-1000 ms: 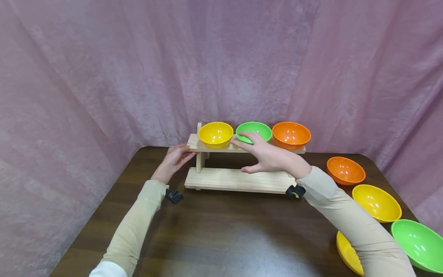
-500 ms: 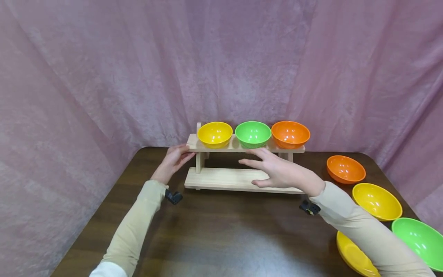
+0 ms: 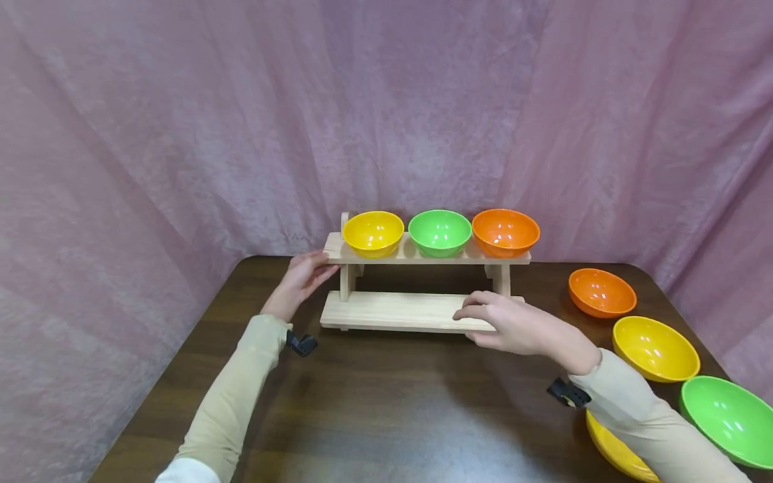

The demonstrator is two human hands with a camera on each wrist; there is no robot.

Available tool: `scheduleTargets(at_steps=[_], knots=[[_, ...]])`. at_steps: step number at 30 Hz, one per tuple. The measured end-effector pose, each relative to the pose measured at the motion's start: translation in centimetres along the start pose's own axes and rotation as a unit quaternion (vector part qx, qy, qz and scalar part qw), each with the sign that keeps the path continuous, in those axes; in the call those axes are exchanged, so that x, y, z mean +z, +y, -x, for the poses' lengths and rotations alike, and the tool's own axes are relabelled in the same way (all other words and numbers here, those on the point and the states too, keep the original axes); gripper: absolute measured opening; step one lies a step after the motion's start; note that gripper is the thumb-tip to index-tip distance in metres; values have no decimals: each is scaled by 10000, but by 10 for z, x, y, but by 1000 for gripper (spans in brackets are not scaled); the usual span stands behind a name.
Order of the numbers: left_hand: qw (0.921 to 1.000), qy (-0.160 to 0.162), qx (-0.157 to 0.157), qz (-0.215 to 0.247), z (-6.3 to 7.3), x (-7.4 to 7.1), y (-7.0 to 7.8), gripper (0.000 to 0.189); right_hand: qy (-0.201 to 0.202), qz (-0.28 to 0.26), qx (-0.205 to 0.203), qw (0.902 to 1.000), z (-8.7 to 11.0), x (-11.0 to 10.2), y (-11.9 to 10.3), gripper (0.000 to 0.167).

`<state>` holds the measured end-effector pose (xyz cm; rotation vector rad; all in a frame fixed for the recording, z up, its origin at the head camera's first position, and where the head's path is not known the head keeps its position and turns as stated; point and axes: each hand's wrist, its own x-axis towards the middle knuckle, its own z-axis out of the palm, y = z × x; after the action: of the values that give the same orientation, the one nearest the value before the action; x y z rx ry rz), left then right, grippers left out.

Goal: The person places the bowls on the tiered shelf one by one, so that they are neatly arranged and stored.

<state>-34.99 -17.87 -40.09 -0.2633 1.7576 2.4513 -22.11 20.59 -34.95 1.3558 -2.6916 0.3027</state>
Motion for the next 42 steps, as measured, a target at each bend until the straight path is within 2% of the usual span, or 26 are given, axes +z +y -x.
scheduleTargets(at_steps=[6, 11, 13, 22, 29, 36, 39, 42], knots=[[10000, -59, 13, -20, 0, 1, 0, 45, -108, -67, 250, 9996, 27, 4, 3, 33], [10000, -63, -27, -9, 1, 0, -1, 46, -501, -307, 938, 9939, 55, 5, 4, 47], [10000, -54, -24, 8, 1, 0, -1, 46, -531, -377, 1153, 9912, 66, 7, 5, 55], [10000, -32, 24, 89, 3, -2, -1, 46, -213, -467, 1810, 9822, 117, 18, 14, 95], [9997, -40, -17, 248, 3, -2, -3, 48, -391, -689, 2428, 9668, 153, 30, 17, 108], [9999, -77, -1, 83, 2, -4, -3, 48, -698, -785, 3119, 9443, 172, 40, 22, 122], [10000, -70, -29, 61, 3, -3, -2, 48, -782, -780, 3276, 9384, 182, 45, 23, 127], [10000, -52, -36, 41, 3, -2, -2, 48, -859, -817, 3286, 9370, 189, 48, 23, 127]])
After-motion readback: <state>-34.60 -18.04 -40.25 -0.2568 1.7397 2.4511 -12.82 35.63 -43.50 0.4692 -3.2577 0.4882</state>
